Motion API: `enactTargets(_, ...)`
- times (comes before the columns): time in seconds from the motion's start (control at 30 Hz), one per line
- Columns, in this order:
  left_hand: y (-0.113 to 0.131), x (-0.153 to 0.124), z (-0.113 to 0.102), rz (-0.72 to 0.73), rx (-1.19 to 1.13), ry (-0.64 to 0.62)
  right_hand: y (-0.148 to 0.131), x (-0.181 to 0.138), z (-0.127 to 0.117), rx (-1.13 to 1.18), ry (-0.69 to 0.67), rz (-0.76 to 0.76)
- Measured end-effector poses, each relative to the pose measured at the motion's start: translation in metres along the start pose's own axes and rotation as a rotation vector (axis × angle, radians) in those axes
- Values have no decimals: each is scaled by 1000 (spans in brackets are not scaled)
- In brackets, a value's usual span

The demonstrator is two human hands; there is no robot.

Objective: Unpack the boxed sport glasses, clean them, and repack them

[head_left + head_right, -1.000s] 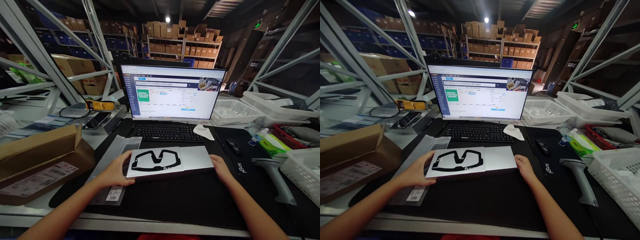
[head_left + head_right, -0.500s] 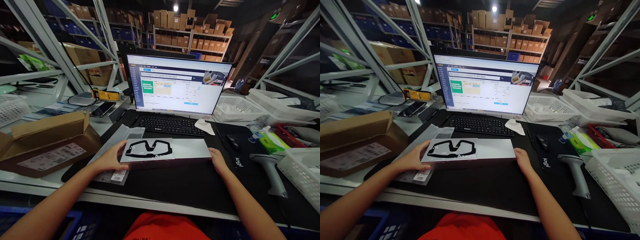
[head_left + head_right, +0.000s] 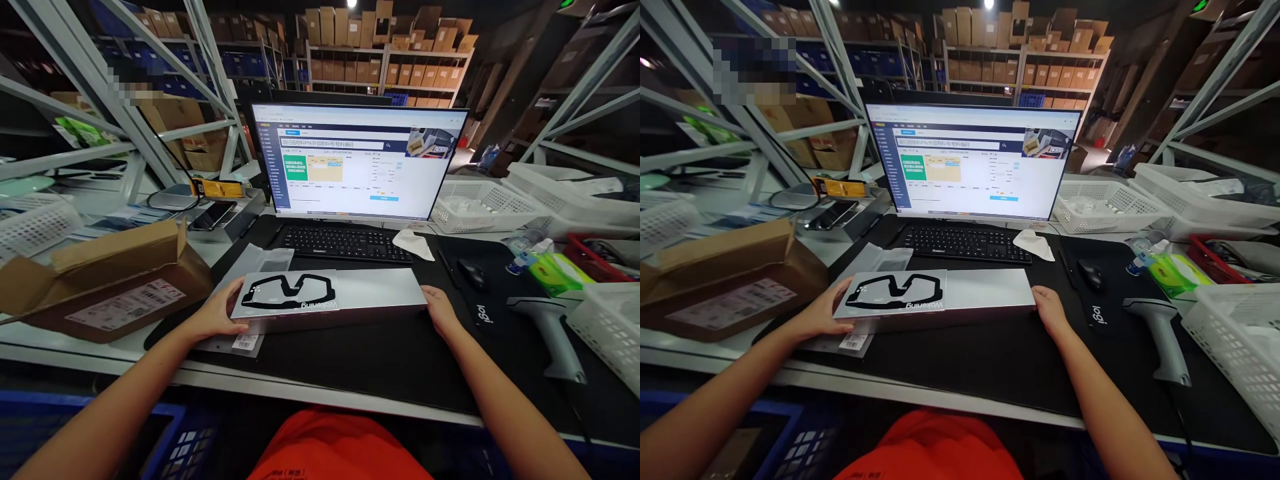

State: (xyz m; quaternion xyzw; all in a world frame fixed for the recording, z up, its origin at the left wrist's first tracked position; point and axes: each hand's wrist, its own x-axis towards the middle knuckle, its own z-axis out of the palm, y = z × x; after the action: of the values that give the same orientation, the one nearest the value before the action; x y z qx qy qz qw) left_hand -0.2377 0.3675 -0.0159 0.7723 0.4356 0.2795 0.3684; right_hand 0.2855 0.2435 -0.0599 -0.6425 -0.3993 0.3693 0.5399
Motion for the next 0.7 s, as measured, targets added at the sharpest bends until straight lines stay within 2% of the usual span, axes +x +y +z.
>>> enactTargets(0.13, -10, -10, -21, -99, -54, 200, -1, 0, -5, 34, 27, 0)
enactTargets(0.2, -7, -14, -27, -108, -67, 232, -1, 1, -6, 33, 24, 5)
enactTargets(0.3, 9, -12, -28, -15, -90, 155, -5, 2, -8, -7, -19, 17)
enactTargets(0.4, 34, -1, -29, 60, -105, 84, -14, 1, -19, -80, -116, 50)
enactTargets(0.5, 64, 19, -38, 117, 11, 60, -24, -1, -37, -143, -202, 69)
enactTargets(0.6, 97, 43, -48, 190, 241, 43, -30, -2, -52, -38, -301, -42)
enactTargets(0.7, 124, 65, -48, 255, 397, -3, -30, -3, -50, 34, -454, -185)
